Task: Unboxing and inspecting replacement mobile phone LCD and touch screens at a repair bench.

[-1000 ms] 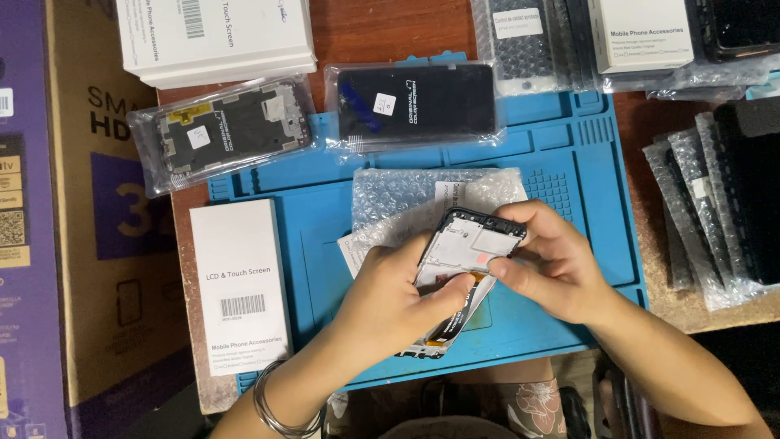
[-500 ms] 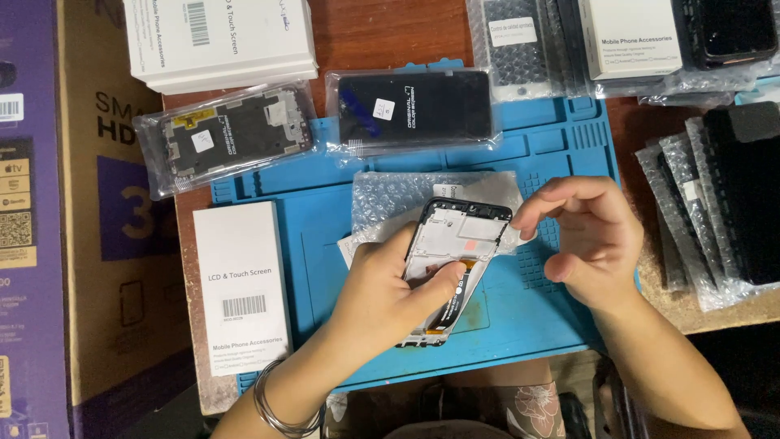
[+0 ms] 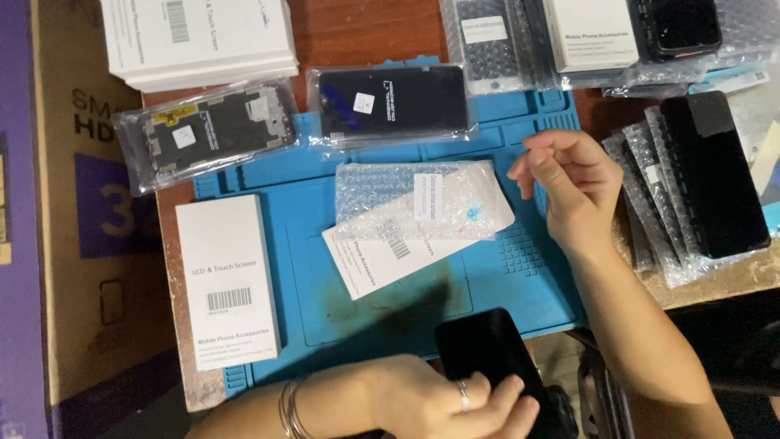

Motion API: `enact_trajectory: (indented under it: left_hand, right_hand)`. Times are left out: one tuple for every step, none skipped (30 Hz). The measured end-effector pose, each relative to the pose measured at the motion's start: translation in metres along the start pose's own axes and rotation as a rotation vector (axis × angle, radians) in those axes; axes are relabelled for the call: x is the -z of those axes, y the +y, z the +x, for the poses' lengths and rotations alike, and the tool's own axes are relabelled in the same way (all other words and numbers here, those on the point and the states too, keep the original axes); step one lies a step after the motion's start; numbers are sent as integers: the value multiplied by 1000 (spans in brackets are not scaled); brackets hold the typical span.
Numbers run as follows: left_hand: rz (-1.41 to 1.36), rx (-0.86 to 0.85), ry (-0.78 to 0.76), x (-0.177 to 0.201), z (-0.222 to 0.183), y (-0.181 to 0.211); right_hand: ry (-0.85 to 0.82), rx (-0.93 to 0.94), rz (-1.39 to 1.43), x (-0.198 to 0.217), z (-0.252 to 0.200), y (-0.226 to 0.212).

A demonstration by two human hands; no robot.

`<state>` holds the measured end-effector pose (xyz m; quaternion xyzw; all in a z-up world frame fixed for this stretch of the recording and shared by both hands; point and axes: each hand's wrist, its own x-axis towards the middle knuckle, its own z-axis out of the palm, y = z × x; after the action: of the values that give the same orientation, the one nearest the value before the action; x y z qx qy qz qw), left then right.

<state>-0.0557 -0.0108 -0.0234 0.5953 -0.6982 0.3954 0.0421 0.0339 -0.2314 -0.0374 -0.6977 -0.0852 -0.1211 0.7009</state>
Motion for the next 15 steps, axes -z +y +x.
enact_trajectory:
  left_hand:
    - [3,10,-6,8,4,-9]
    - [-174,214,136,15,6,-21]
    - [-354,410,291,22,8,-34]
    - [-348,405,291,22,7,-39]
    - [-447,555,370,21,6,-45]
    - [-547,710,449,21,6,-49]
    - [-542,710,448,12,2,-47]
    - [-469,904,472,3,-3,-46]
    - [-397,1098,489,-7,-8,-46]
    - [-394,1097,488,-11,-12,-44]
    - [-409,1212,509,-16,-16,-42]
    - [-417,1328,528,-21,-21,-40]
    - [-406,1326,526,-16,-17,-44]
    - [-524,1375,572,-11,-12,-49]
    - [-643,1421,617,-7,-7,-54]
  right_hand:
    - [-11,-4,4,-2,-5,-4]
    - [-28,7,-68,-5,-5,-8]
    - [-43,18,-140,-8,-5,-11]
    - [-43,26,-139,-8,-6,-10]
    - [-32,33,-241,-7,-8,-8]
    - [-23,36,-344,-6,-10,-6]
    - [-26,39,-341,-6,-9,-4]
    - [-145,75,-167,-6,-8,-1]
    - [-265,109,8,-6,-7,2]
    - [-265,112,11,-7,-13,5]
    - [-352,103,24,-9,-19,8]
    - [-443,97,41,-11,-23,12]
    - [-448,104,47,-21,-26,2]
    - [-448,108,-77,-31,-29,-8]
    - [-447,113,-200,-41,-32,-18]
